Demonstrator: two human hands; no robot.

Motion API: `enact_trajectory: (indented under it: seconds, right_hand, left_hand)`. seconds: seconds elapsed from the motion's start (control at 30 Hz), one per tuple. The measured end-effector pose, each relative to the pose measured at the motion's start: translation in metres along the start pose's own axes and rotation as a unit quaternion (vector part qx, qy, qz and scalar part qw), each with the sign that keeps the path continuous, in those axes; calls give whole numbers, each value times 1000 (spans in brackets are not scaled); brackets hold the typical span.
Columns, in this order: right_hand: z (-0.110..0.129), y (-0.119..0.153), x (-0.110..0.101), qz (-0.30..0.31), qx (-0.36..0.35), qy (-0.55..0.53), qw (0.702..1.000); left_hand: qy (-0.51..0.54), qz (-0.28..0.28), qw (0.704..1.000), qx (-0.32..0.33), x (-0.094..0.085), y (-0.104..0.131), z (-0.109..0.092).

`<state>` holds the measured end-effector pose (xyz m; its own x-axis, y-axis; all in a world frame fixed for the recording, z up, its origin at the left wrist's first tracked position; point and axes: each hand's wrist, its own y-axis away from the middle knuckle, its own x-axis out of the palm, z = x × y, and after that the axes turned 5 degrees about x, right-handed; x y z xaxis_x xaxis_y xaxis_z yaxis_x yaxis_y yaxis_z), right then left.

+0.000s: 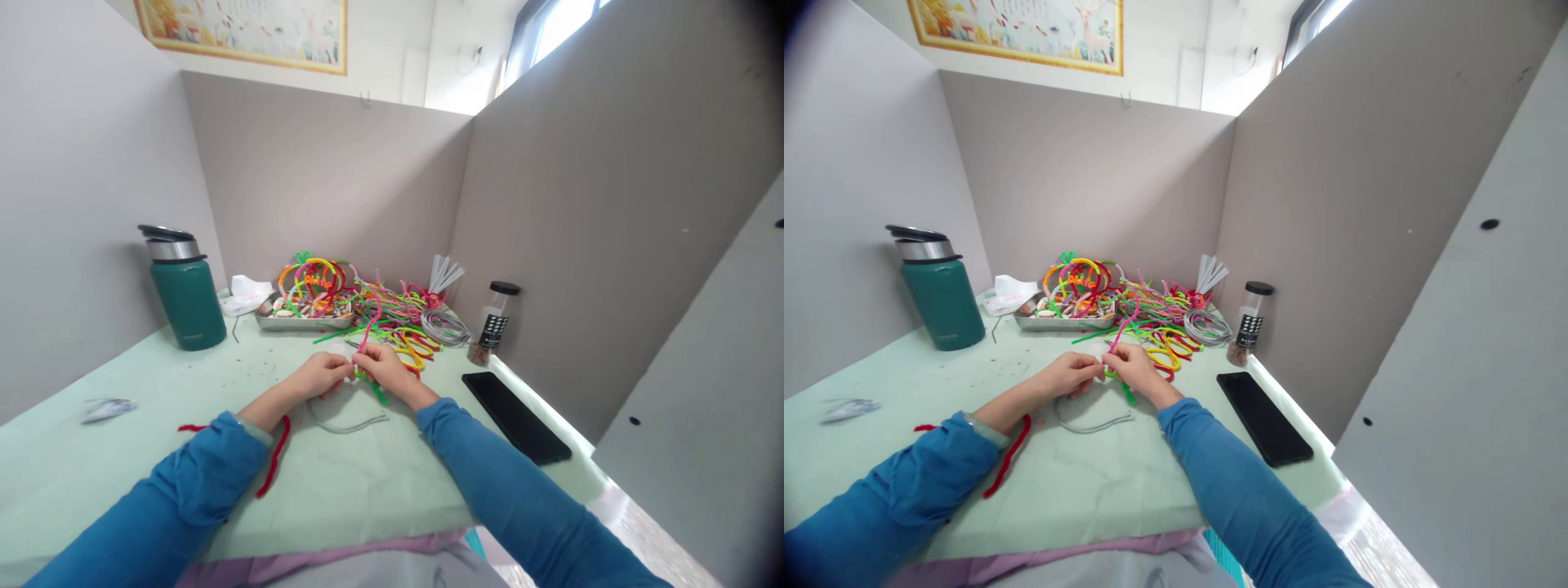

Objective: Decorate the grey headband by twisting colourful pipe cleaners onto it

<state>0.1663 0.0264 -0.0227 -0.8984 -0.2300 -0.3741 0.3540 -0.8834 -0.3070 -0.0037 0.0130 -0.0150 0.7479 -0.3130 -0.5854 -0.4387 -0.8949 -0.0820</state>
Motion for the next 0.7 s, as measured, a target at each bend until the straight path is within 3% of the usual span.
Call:
enact_trajectory:
  seconds: [0.7]
  right_hand:
    - [2,1,0,13,-1,-27,1000]
  left_hand:
    - [-7,6,1000,20,1,0,2]
